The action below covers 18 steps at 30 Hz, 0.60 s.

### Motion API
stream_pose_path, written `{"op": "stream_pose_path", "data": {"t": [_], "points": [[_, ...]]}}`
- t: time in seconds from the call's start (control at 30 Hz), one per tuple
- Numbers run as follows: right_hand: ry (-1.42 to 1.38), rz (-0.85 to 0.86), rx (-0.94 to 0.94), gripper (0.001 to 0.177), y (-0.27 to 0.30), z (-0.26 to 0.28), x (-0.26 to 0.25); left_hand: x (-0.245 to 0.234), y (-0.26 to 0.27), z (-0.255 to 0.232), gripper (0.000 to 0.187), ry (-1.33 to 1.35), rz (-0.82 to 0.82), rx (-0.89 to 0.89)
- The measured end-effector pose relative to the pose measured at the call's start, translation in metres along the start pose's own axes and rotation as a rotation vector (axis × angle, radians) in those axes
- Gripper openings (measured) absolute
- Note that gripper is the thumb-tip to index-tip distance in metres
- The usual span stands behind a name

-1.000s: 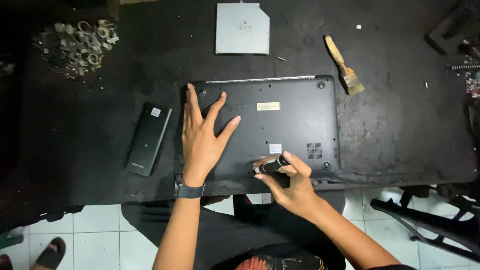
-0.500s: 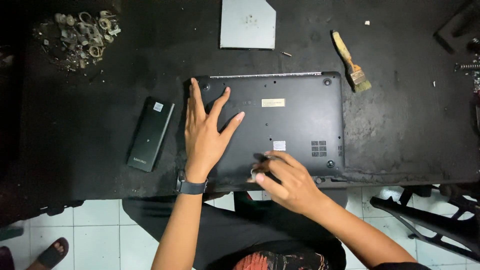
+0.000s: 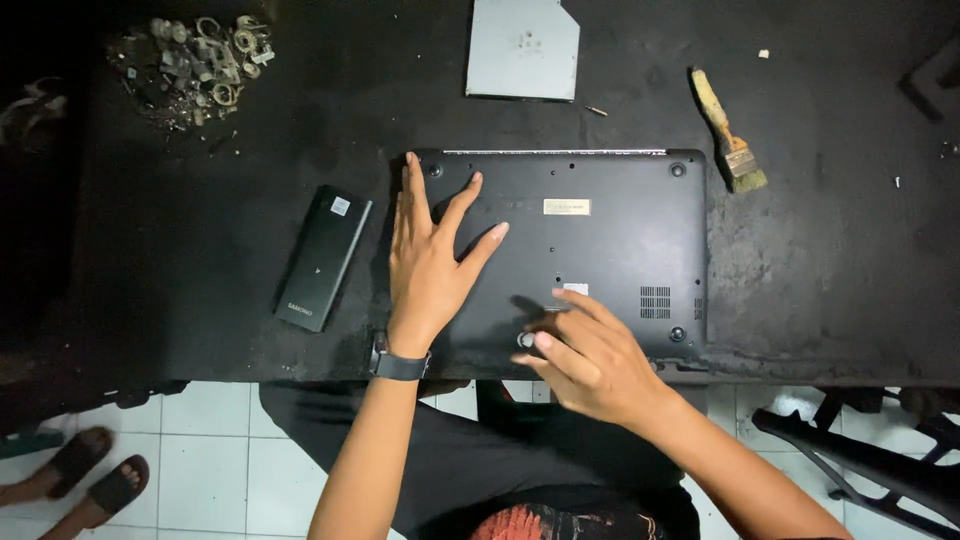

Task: The person cleans a laptop hard drive with a brush, then uses a screwdriver to remove screws from the drive and the laptop's back cover. They place the hard drive aside and remove the back cover to reveal the internal components.

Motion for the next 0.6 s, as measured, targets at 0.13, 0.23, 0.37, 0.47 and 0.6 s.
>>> {"op": "stream_pose_path", "data": {"t": [0.13,0.23,0.37,0.47,0.6], "points": [[-0.006,0.028,-0.034,0.09,-0.002,0.002,0.0,-0.001,0.0,0.0,0.059,0.013,-0.002,-0.004],[-0.037,0.037,-0.021,0.089,-0.016,0.007,-0.006,-0.001,0.0,-0.001,0.058,0.02,0.003,0.005],[-0.139,0.129,0.028,0.08,-0.004,0.002,0.002,0.0,-0.001,0.004,0.056,0.07,0.014,-0.007],[-0.199,0.128,0.119,0.077,-0.002,-0.002,0.009,0.0,0.0,0.015,0.054,0.173,0.001,-0.009],[-0.585,-0.009,0.299,0.09,-0.03,0.004,0.017,-0.015,-0.004,0.033,0.052,0.24,0.042,-0.01]]}}
Point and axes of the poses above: each hand's wrist, its own y-axis away from the middle knuckle, its own x-axis out of the palm, z = x × y, the point moved 3 cm from there along -y, towards the middle knuckle, and after that the axes turned 5 degrees about y, right-handed, at the moved point
